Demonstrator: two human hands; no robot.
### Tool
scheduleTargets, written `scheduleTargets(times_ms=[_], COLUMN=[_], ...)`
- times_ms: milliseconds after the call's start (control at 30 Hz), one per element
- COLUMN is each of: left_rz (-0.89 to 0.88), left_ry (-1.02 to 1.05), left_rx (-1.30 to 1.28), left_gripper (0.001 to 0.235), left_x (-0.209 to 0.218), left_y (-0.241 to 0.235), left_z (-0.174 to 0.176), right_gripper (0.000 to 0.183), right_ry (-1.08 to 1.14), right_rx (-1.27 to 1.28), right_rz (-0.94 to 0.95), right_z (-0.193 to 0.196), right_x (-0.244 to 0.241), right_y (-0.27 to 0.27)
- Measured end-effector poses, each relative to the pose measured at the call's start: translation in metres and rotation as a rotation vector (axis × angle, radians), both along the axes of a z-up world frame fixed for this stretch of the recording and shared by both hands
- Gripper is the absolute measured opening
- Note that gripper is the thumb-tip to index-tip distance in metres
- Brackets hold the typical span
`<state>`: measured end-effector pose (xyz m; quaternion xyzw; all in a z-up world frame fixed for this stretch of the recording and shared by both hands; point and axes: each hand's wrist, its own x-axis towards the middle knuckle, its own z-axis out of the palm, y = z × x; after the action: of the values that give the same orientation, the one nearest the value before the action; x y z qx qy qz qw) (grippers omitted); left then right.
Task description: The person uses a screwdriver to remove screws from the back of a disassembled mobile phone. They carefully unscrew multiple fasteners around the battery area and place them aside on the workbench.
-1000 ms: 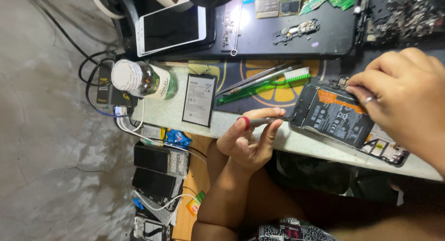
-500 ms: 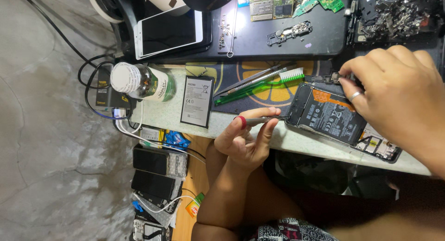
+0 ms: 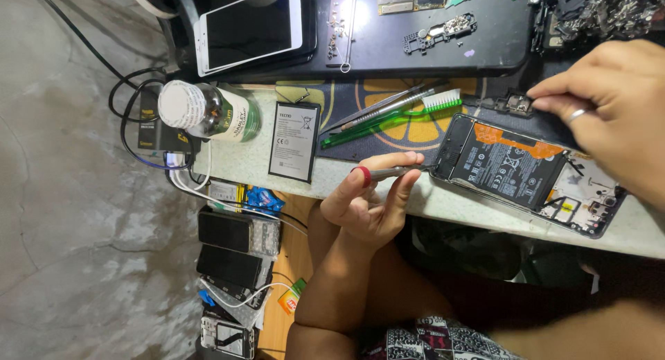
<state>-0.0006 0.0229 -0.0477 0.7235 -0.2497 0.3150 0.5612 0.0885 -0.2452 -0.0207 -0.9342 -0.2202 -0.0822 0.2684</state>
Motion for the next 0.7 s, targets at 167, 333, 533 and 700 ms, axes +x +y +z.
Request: scheduleTargets(times_ms=[167,333,533,700], left_rz=[-0.001,0.004,0.006,-0.004], left_ry=[0.007,0.01,0.008,0.01], left_rx=[-0.01,-0.006,-0.009,-0.001], left_gripper=[0.083,0.083,0.081,0.08], left_x=[-0.001,-0.001,-0.001,-0.001], left_y=[0.0,-0.001,-0.002,-0.001], left_z=[-0.001,0.001,0.002,0.002], right_gripper=[0.006,0.008,0.011,0.008], right_ry=[0.097,-0.057,-0.173,-0.248], right_rx=[0.082,-0.006,-0.061,-0.176], right_rz=[-0.034,0.006,0.049,0.05], right_z=[-0.008,-0.001,0.005,0.002], right_x=[0.004,0.0,0.002,0.003], right_y=[-0.008,0.0,0.012,0.012])
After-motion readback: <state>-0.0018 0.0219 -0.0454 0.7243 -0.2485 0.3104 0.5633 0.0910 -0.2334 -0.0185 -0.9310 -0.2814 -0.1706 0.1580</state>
